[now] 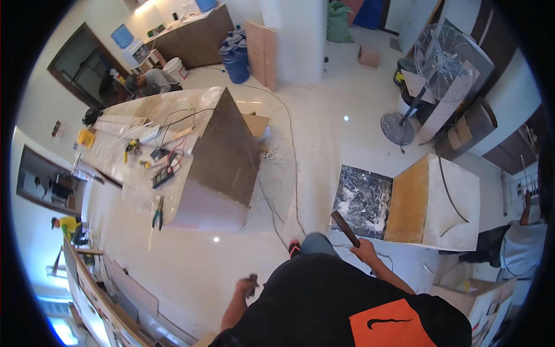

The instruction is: The person cleans a wooden hand plane by using a small metal blade to scrape off old residue from the wooden body and the metal iron. They wipe the components with a cloth, use a hammer to tap the assembly together, and move the plane across a wooden surface.

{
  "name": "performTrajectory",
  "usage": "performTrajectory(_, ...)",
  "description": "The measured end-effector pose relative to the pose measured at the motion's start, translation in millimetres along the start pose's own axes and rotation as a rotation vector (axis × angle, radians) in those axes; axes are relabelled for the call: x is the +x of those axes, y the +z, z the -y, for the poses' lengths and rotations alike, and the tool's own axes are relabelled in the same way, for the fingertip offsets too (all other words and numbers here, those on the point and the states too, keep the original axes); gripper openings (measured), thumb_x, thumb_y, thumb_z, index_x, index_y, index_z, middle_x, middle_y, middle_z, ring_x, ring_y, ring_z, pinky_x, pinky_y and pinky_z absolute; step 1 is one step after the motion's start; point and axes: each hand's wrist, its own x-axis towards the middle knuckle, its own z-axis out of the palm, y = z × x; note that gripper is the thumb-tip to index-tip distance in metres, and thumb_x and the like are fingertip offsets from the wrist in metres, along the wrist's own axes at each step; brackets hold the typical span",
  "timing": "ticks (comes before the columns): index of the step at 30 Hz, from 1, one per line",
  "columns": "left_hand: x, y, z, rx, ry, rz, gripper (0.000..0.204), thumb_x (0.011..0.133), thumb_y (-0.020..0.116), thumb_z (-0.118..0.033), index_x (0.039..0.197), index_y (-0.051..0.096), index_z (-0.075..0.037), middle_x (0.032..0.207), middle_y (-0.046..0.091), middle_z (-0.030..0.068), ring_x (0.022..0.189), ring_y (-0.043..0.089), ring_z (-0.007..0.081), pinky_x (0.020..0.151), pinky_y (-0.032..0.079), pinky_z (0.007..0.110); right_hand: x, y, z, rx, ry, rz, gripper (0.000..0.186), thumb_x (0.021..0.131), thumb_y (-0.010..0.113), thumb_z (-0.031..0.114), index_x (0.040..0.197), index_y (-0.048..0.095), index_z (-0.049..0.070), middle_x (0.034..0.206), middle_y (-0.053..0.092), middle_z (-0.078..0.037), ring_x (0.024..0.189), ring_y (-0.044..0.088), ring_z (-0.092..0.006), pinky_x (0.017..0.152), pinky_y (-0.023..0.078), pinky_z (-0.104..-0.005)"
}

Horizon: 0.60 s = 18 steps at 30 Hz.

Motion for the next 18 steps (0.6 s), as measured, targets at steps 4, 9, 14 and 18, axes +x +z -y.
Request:
performTrajectory(4, 81, -133, -136, 0.014, 0.065, -0.034, 0.056, 0.070, 0.087, -0.031, 0.120, 0.071, -0.009, 0.091, 0.076, 0.0143, 0.073, 0.075, 0.0291, 0.058, 0.061, 0.044, 58, -9, 21, 0.096, 0.064, -0.049, 0.039, 0.079, 0.080, 0.038, 0.092, 0.070, 0.003, 0.090, 0.073, -0.022, 0.091, 0.071, -0.0423, 0.081, 0.055, -0.0509)
performTrajectory(9, 139, -208, -318, 0.054, 0.210, -0.105, 0.057, 0.069, 0.087, -0.031, 0.120, 0.071, -0.011, 0.093, 0.076, 0.0145, 0.074, 0.074, 0.0287, 0.061, 0.062, 0.042, 157, -22, 18, 0.265, 0.208, -0.085, 0.041, 0.075, 0.081, 0.037, 0.093, 0.071, 0.002, 0.088, 0.073, -0.022, 0.089, 0.071, -0.0416, 0.079, 0.055, -0.0498)
performTrajectory(14, 202, -213, -409, 0.149, 0.255, -0.090, 0.062, 0.066, 0.087, -0.039, 0.119, 0.073, -0.009, 0.101, 0.077, 0.0168, 0.090, 0.075, 0.0313, 0.082, 0.059, 0.042, 292, -86, 70, 0.274, 0.243, -0.114, 0.043, 0.075, 0.081, 0.036, 0.097, 0.069, 0.001, 0.086, 0.072, -0.022, 0.088, 0.071, -0.0423, 0.081, 0.055, -0.0499)
performTrajectory(18, 214, -237, -482, 0.320, 0.280, 0.033, 0.055, 0.069, 0.084, -0.044, 0.111, 0.077, -0.009, 0.101, 0.077, 0.0181, 0.097, 0.075, 0.0315, 0.084, 0.058, 0.040, 371, -267, 223, 0.329, -0.005, -0.174, 0.040, 0.087, 0.077, 0.035, 0.102, 0.066, -0.001, 0.080, 0.067, -0.020, 0.076, 0.069, -0.0342, 0.069, 0.052, -0.0439)
